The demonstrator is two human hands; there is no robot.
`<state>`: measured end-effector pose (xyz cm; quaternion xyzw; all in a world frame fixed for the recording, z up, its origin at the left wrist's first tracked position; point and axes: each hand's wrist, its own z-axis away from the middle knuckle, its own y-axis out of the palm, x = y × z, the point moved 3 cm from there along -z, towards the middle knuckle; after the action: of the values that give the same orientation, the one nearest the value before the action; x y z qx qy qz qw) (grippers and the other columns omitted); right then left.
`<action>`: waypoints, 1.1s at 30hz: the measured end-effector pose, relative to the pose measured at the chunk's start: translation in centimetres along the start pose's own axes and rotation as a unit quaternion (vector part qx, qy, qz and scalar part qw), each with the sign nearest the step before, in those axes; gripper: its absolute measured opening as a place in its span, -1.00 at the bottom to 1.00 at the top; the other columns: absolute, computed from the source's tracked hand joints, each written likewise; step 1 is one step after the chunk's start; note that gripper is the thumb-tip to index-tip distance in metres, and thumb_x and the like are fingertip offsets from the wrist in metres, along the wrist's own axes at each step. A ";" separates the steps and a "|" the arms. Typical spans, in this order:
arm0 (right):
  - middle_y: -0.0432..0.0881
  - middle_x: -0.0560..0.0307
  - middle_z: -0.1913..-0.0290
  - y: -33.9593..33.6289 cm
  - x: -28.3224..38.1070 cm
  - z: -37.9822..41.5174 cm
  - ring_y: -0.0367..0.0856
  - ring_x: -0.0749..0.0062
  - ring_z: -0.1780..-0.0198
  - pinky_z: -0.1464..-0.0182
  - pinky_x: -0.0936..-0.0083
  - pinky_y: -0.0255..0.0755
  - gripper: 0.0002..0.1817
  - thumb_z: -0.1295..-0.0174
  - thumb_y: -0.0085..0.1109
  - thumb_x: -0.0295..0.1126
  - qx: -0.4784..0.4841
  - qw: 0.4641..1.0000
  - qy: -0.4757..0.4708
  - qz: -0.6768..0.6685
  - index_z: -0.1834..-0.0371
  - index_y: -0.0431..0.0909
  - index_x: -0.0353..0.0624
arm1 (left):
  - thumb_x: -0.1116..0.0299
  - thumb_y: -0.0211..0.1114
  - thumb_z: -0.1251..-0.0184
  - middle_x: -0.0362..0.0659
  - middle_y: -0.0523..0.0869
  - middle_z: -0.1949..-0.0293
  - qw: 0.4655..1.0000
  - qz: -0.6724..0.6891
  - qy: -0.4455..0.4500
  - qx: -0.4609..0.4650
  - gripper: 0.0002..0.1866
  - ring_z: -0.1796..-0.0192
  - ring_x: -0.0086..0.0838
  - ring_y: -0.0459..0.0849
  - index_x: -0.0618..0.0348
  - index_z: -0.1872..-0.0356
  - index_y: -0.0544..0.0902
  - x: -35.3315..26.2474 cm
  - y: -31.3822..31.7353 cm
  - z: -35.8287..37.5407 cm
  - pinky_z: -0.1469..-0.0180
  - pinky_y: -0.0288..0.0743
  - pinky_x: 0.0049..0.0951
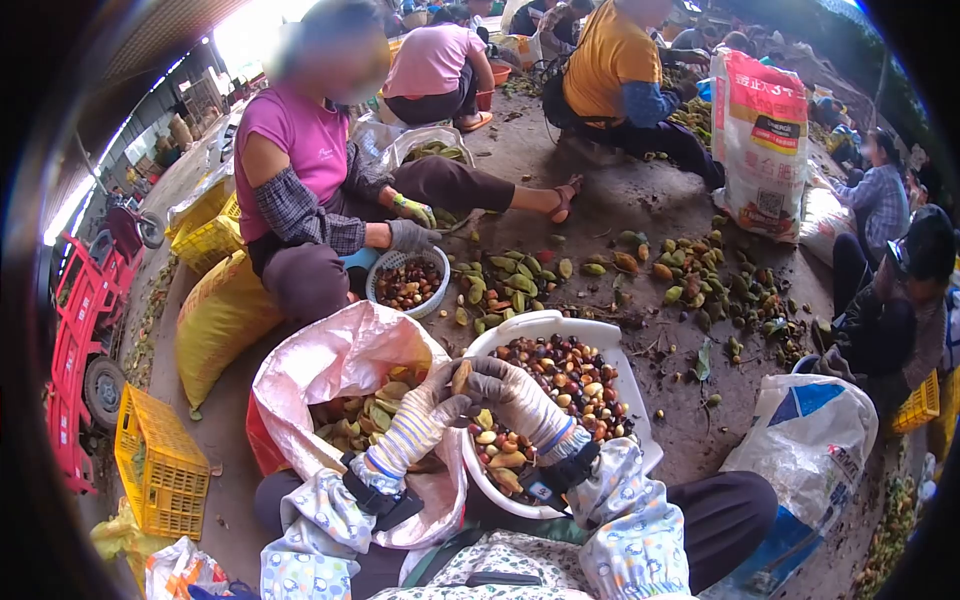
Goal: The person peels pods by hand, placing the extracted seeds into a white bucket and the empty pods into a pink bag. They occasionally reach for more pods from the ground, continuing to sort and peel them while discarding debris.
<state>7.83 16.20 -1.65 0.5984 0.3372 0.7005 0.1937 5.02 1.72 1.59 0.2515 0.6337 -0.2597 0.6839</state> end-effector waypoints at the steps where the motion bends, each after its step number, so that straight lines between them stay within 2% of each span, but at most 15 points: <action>1: 0.58 0.20 0.09 0.3 0.4 0.3 0.56 0.48 0.08 -0.03 0.52 0.45 -0.56 -0.18 0.25 -0.24 -0.010 0.999 0.002 0.037 -0.05 0.45 -0.25 | 0.39 0.24 -0.30 -0.20 0.54 -0.01 1.000 -0.023 0.002 -0.012 -0.44 0.05 -0.60 0.51 0.25 -0.30 0.30 0.2 -0.1 -0.1 -0.01 0.46 -0.58; 4: 0.57 0.22 0.14 1.9 1.5 0.8 0.55 0.56 0.10 0.00 0.55 0.47 -0.56 -0.13 0.32 -0.31 -0.021 0.992 -0.016 0.124 -0.01 0.42 -0.24 | 0.37 0.31 -0.24 -0.20 0.60 0.06 0.998 -0.045 0.042 -0.032 -0.47 0.05 -0.62 0.52 0.27 -0.22 0.41 1.0 -0.6 0.0 0.02 0.48 -0.58; 6: 0.57 0.21 0.16 3.1 0.5 0.7 0.56 0.56 0.12 0.02 0.56 0.48 -0.55 -0.11 0.35 -0.35 -0.027 0.981 -0.072 0.176 -0.01 0.40 -0.25 | 0.46 0.28 -0.22 -0.13 0.64 0.06 0.989 -0.140 -0.004 -0.043 -0.52 0.06 -0.49 0.56 0.22 -0.19 0.45 2.1 -1.4 0.0 -0.05 0.45 -0.49; 7: 0.57 0.20 0.18 3.5 0.3 0.8 0.57 0.57 0.16 0.07 0.59 0.50 -0.56 -0.10 0.35 -0.38 -0.050 0.985 -0.080 0.146 0.01 0.38 -0.25 | 0.51 0.26 -0.21 -0.09 0.66 0.07 0.981 -0.186 -0.027 -0.048 -0.53 0.06 -0.42 0.58 0.20 -0.18 0.47 2.5 -1.6 0.1 -0.09 0.43 -0.45; 10: 0.57 0.21 0.18 3.5 0.0 1.2 0.57 0.58 0.18 0.10 0.60 0.51 -0.59 -0.13 0.33 -0.36 -0.065 0.977 -0.095 0.182 0.02 0.38 -0.24 | 0.51 0.25 -0.22 -0.10 0.69 0.19 0.975 -0.205 -0.076 -0.028 -0.60 0.15 -0.44 0.61 0.20 -0.12 0.52 2.8 -1.5 0.5 -0.02 0.47 -0.46; 13: 0.57 0.27 0.31 3.0 -0.5 1.2 0.52 0.68 0.32 0.27 0.67 0.47 -0.71 -0.19 0.27 -0.32 -0.109 0.958 -0.130 0.231 0.14 0.44 -0.21 | 0.50 0.24 -0.24 -0.13 0.69 0.22 0.994 -0.072 -0.082 0.012 -0.67 0.17 -0.50 0.60 0.24 -0.05 0.56 1.8 -0.6 0.9 0.02 0.48 -0.49; 15: 0.55 0.32 0.40 2.3 -1.2 1.0 0.45 0.75 0.41 0.38 0.71 0.41 -0.77 -0.23 0.23 -0.28 -0.141 0.950 -0.146 0.235 0.22 0.48 -0.19 | 0.40 0.28 -0.26 -0.18 0.69 0.26 0.996 -0.054 -0.074 0.006 -0.70 0.22 -0.56 0.62 0.26 0.00 0.58 1.1 0.0 1.0 0.09 0.52 -0.53; 18: 0.54 0.33 0.41 1.9 -1.9 1.0 0.43 0.75 0.42 0.38 0.71 0.41 -0.78 -0.22 0.23 -0.30 -0.175 0.960 -0.129 0.178 0.22 0.48 -0.20 | 0.36 0.28 -0.28 -0.18 0.68 0.28 0.995 -0.062 -0.076 0.018 -0.71 0.25 -0.56 0.64 0.29 0.03 0.58 2.5 -0.1 0.8 0.12 0.55 -0.55; 22: 0.53 0.33 0.44 1.7 -2.1 1.2 0.43 0.74 0.43 0.40 0.70 0.41 -0.77 -0.22 0.21 -0.27 -0.196 0.956 -0.108 0.191 0.26 0.48 -0.21 | 0.35 0.25 -0.30 -0.17 0.68 0.30 0.994 -0.035 -0.098 0.022 -0.69 0.26 -0.54 0.65 0.30 0.01 0.56 2.3 0.4 1.0 0.13 0.55 -0.55; 26: 0.51 0.34 0.45 1.7 -1.7 1.0 0.41 0.74 0.42 0.37 0.69 0.39 -0.77 -0.23 0.19 -0.25 -0.173 0.941 -0.055 0.285 0.32 0.48 -0.20 | 0.34 0.24 -0.30 -0.17 0.68 0.33 0.982 -0.034 -0.183 0.030 -0.68 0.28 -0.54 0.64 0.31 0.00 0.55 1.1 0.5 1.3 0.17 0.55 -0.54; 28: 0.54 0.33 0.35 1.8 -1.9 0.6 0.44 0.73 0.37 0.32 0.71 0.39 -0.72 -0.28 0.16 -0.19 -0.129 0.960 -0.037 0.245 0.20 0.50 -0.20 | 0.30 0.26 -0.28 -0.23 0.66 0.39 0.983 -0.157 -0.092 0.014 -0.66 0.39 -0.60 0.58 0.22 -0.03 0.57 1.9 -0.7 0.8 0.31 0.49 -0.57; 30: 0.57 0.29 0.25 1.6 -1.1 0.4 0.47 0.71 0.33 0.28 0.71 0.42 -0.65 -0.29 0.14 -0.17 -0.060 0.984 -0.031 0.165 0.04 0.47 -0.23 | 0.30 0.26 -0.28 -0.26 0.64 0.40 0.981 -0.178 -0.071 -0.022 -0.66 0.41 -0.65 0.54 0.20 -0.04 0.58 1.9 -2.8 0.8 0.33 0.45 -0.60; 31: 0.58 0.26 0.18 1.1 -1.0 0.1 0.51 0.69 0.29 0.25 0.69 0.44 -0.59 -0.31 0.11 -0.16 -0.053 0.990 -0.009 0.130 -0.06 0.43 -0.26 | 0.32 0.25 -0.28 -0.26 0.65 0.37 0.971 -0.218 -0.088 -0.038 -0.65 0.36 -0.65 0.54 0.24 -0.05 0.56 -1.0 -3.2 1.1 0.27 0.46 -0.60; 32: 0.59 0.24 0.16 0.7 -0.5 -0.1 0.53 0.63 0.25 0.22 0.60 0.47 -0.58 -0.31 0.11 -0.17 -0.067 0.985 -0.021 0.158 -0.06 0.43 -0.28 | 0.29 0.27 -0.23 -0.13 0.69 0.29 0.943 -0.329 -0.017 -0.048 -0.61 0.28 -0.45 0.64 0.24 -0.05 0.55 0.2 -5.2 0.9 0.18 0.50 -0.46; 33: 0.62 0.19 0.18 -1.3 -1.9 -1.0 0.57 0.53 0.25 0.20 0.55 0.48 -0.59 -0.28 0.14 -0.18 -0.095 0.963 -0.077 0.242 -0.02 0.45 -0.28 | 0.27 0.28 -0.19 -0.06 0.69 0.25 0.906 -0.417 -0.038 -0.054 -0.58 0.22 -0.31 0.65 0.22 -0.06 0.54 -0.9 -6.2 1.2 0.12 0.49 -0.37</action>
<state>7.11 15.64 -3.95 0.6929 0.0988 0.7073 0.0997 1.72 -3.65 2.48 -0.0837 0.6670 -0.4962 0.5494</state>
